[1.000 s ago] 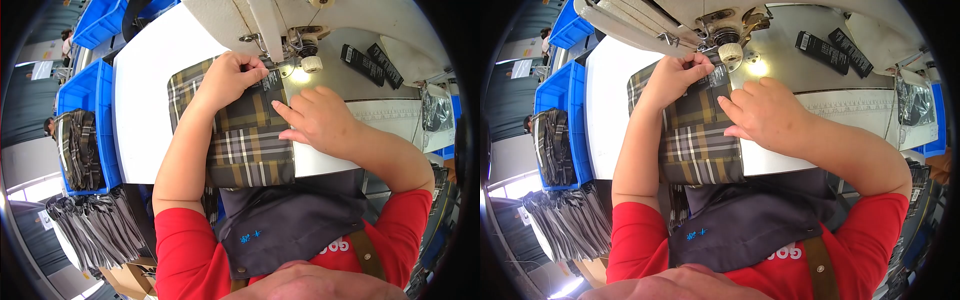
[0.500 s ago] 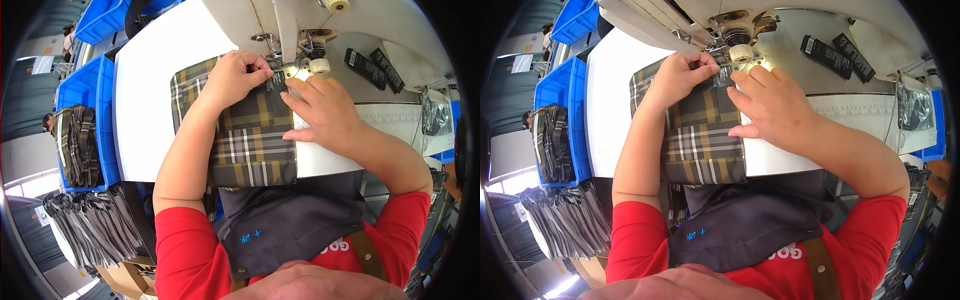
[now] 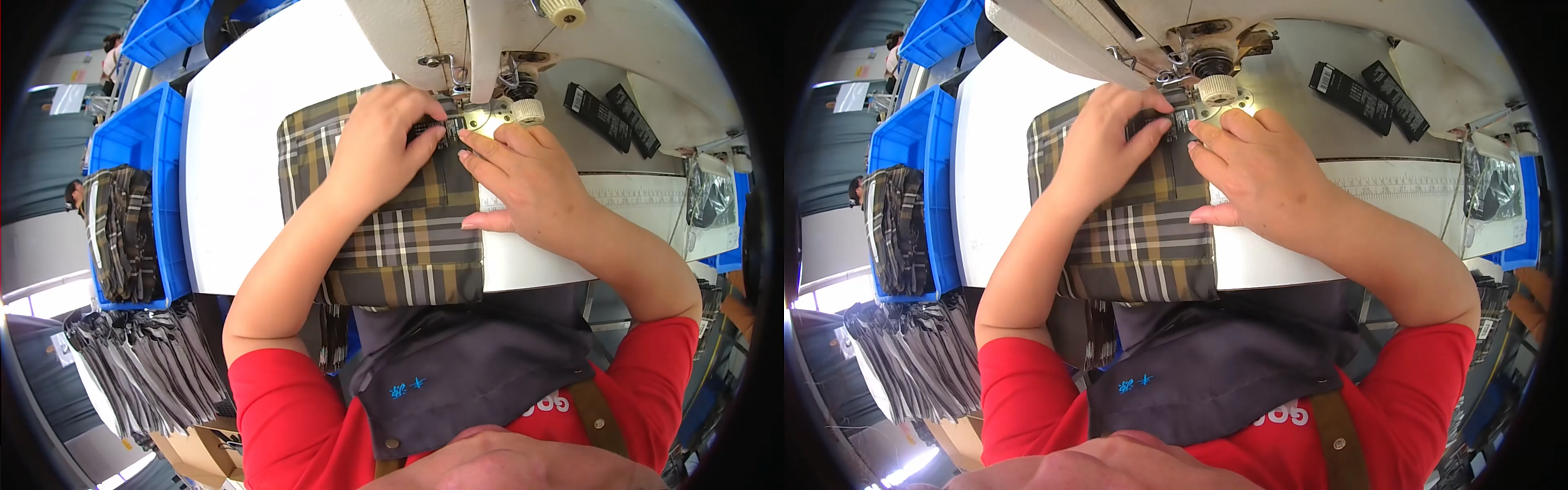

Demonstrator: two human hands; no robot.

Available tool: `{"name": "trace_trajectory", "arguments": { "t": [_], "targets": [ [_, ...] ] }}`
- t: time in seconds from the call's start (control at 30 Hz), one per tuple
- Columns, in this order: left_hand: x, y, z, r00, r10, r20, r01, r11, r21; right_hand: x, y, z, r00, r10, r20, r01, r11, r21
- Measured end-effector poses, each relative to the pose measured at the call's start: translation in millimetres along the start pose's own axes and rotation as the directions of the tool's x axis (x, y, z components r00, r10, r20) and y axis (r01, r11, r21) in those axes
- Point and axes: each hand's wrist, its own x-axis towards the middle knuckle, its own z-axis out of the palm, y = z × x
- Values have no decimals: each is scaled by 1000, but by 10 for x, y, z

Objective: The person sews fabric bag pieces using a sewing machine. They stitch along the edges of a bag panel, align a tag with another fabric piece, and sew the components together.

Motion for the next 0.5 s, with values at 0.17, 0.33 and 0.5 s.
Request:
{"name": "trace_trajectory", "arguments": {
  "t": [0.17,0.33,0.5],
  "targets": [
    [-171,7,122,986,165,28,-166,986,23,-12,-2,7,1000,16,-4,-16,1000,6],
    [-128,-31,116,985,169,27,-170,985,16,5,3,19,1000,14,-22,-14,1000,-5],
    [-79,-84,116,987,160,27,-160,987,9,26,22,25,999,38,-9,-39,999,-11]
  ]
}}
